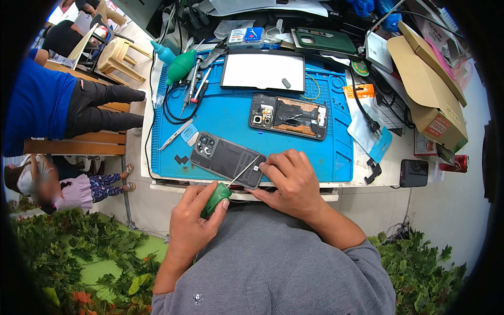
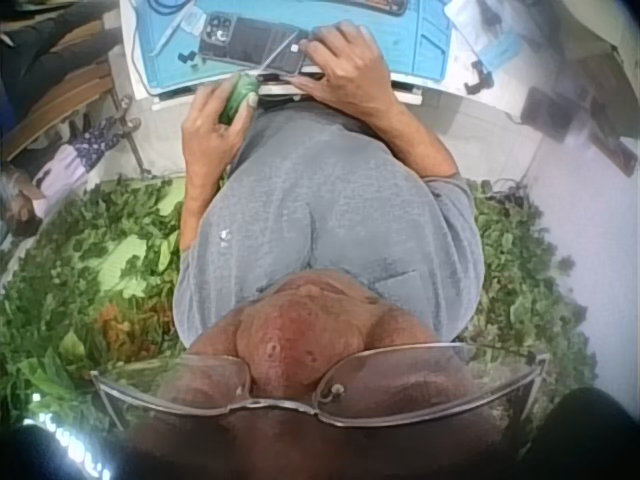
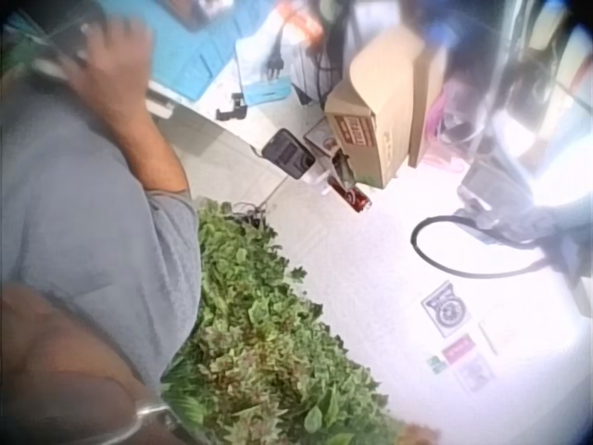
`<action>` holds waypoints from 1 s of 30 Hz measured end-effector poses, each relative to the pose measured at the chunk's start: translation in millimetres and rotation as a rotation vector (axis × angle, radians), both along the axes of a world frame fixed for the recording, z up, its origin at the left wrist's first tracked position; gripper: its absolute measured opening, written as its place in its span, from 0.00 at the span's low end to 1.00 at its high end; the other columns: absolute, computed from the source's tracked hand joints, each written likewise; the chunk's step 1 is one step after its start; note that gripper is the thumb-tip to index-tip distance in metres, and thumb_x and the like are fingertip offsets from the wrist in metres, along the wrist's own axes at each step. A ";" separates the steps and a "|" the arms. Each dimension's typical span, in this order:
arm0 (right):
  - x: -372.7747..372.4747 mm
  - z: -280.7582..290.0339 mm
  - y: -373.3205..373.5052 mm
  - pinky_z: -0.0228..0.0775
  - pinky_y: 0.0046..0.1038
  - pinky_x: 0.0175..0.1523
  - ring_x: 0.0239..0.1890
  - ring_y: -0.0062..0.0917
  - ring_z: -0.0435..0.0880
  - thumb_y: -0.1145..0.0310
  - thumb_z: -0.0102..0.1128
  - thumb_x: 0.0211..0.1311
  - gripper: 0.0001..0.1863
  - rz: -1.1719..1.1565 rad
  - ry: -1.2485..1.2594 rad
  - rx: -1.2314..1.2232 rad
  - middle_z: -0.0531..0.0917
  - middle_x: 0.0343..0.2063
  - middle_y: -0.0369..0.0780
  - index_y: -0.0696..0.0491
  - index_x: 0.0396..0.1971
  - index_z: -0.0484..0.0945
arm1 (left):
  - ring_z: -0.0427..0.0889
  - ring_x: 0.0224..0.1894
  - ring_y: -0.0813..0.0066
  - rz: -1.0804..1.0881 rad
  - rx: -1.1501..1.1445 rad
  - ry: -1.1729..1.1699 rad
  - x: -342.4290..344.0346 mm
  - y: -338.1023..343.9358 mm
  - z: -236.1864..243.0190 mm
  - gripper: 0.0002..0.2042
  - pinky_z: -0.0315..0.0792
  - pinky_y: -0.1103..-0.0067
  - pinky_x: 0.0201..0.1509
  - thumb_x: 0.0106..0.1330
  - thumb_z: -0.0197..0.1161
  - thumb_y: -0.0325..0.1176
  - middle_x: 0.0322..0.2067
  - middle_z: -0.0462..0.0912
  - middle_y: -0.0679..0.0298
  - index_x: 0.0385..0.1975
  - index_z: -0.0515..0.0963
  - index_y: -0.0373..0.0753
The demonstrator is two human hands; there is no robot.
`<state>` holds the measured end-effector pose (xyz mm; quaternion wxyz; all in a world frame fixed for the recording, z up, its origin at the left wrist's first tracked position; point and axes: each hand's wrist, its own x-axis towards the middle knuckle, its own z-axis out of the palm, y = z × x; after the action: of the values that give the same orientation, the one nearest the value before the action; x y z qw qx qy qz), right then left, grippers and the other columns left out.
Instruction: The person searches through a cluttered shelf, retrieves a smartphone, and places it on a blue mat. They then use a green screwdriver to unscrew the back cover of the phone.
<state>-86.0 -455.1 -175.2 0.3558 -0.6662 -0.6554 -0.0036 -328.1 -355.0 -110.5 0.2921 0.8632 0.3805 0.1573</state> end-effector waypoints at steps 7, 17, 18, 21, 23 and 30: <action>-0.4 -0.6 0.3 0.70 0.36 0.47 0.45 0.31 0.83 0.51 0.91 0.44 0.29 -0.010 -0.001 0.008 0.88 0.42 0.38 0.55 0.42 0.91 | 0.90 0.42 0.65 0.052 -0.031 0.030 1.4 0.4 4.0 0.20 0.82 0.73 0.45 0.71 0.78 0.29 0.44 0.88 0.55 0.61 0.88 0.31; -1.2 2.5 0.6 0.76 0.39 0.54 0.52 0.36 0.83 0.53 0.92 0.43 0.29 -0.009 0.010 -0.024 0.87 0.49 0.40 0.55 0.41 0.89 | 0.90 0.44 0.64 0.111 -0.029 0.008 -6.2 4.9 1.9 0.20 0.82 0.72 0.46 0.72 0.78 0.29 0.46 0.88 0.54 0.61 0.87 0.29; -1.2 3.0 0.6 0.76 0.40 0.55 0.53 0.37 0.83 0.53 0.92 0.43 0.29 -0.007 0.007 -0.033 0.87 0.50 0.40 0.55 0.41 0.89 | 0.90 0.44 0.64 0.110 -0.027 0.010 -6.2 5.1 3.0 0.19 0.82 0.72 0.46 0.72 0.78 0.29 0.46 0.89 0.54 0.60 0.87 0.29; -1.9 1.8 0.3 0.77 0.41 0.56 0.56 0.38 0.82 0.53 0.92 0.43 0.29 -0.012 0.009 -0.037 0.87 0.52 0.39 0.55 0.41 0.89 | 0.90 0.44 0.64 0.075 -0.037 0.008 -6.7 5.4 2.7 0.20 0.82 0.72 0.46 0.72 0.78 0.29 0.46 0.89 0.54 0.60 0.88 0.29; -2.5 2.4 0.6 0.77 0.41 0.56 0.57 0.39 0.82 0.53 0.92 0.43 0.29 -0.014 -0.003 -0.044 0.87 0.53 0.39 0.55 0.41 0.89 | 0.90 0.44 0.64 0.063 -0.041 0.005 -7.4 4.4 1.5 0.20 0.82 0.72 0.46 0.72 0.78 0.29 0.45 0.89 0.54 0.60 0.88 0.29; -2.2 3.8 0.7 0.77 0.41 0.55 0.58 0.39 0.82 0.54 0.92 0.44 0.29 -0.013 -0.013 -0.053 0.87 0.54 0.39 0.55 0.41 0.89 | 0.90 0.43 0.65 0.097 -0.030 -0.008 -6.9 5.0 -1.6 0.20 0.82 0.72 0.46 0.71 0.78 0.29 0.45 0.89 0.54 0.60 0.88 0.29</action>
<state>-88.2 -454.4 -171.5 0.3340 -0.6795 -0.6532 0.0072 -335.0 -349.9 -112.1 0.2986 0.8386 0.4232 0.1688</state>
